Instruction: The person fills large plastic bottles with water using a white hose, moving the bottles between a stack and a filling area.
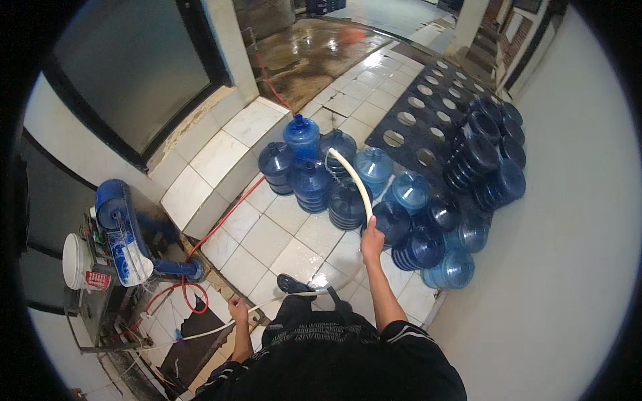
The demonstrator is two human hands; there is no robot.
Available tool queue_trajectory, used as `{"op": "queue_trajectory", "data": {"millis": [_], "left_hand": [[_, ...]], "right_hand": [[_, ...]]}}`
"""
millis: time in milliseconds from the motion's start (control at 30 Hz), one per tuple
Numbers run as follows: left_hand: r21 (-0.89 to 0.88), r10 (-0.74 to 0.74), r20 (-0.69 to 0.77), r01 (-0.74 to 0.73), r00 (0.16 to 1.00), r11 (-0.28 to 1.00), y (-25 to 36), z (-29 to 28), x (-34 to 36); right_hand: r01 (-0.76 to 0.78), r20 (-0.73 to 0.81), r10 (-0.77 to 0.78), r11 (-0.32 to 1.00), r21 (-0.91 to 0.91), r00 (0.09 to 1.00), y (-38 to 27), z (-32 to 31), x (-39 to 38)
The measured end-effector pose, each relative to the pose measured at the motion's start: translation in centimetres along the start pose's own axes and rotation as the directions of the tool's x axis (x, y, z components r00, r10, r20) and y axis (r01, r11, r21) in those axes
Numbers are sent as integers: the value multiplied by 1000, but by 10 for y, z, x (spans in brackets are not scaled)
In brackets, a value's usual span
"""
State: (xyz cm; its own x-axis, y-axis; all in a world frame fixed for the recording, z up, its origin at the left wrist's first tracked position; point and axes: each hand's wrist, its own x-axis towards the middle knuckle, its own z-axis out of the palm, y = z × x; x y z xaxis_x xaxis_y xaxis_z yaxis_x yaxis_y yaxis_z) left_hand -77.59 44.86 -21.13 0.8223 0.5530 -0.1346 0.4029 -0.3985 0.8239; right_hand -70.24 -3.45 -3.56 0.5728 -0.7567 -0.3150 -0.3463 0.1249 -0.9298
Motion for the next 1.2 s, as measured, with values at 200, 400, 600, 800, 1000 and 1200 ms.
{"op": "queue_trajectory", "data": {"millis": [200,400,600,800,1000,1200], "left_hand": [[117,-297,-169,319,940,941,-49,-44,60],[50,-278,-189,292,942,955,-49,-45,148],[101,-173,-36,175,984,979,40,48,261],[65,-70,316,51,946,997,190,204,338],[246,81,593,-276,801,929,284,388,415],[475,9,608,-372,794,798,322,544,474]], "right_hand": [[-21,43,26,995,-98,999,-44,124,31],[12,56,4,961,-275,998,-56,233,64],[14,86,14,947,-321,996,-40,307,109],[-175,164,197,974,-141,966,-24,359,155],[-281,208,323,937,-208,923,-7,386,203],[-399,237,442,893,-210,865,6,379,217]]}}
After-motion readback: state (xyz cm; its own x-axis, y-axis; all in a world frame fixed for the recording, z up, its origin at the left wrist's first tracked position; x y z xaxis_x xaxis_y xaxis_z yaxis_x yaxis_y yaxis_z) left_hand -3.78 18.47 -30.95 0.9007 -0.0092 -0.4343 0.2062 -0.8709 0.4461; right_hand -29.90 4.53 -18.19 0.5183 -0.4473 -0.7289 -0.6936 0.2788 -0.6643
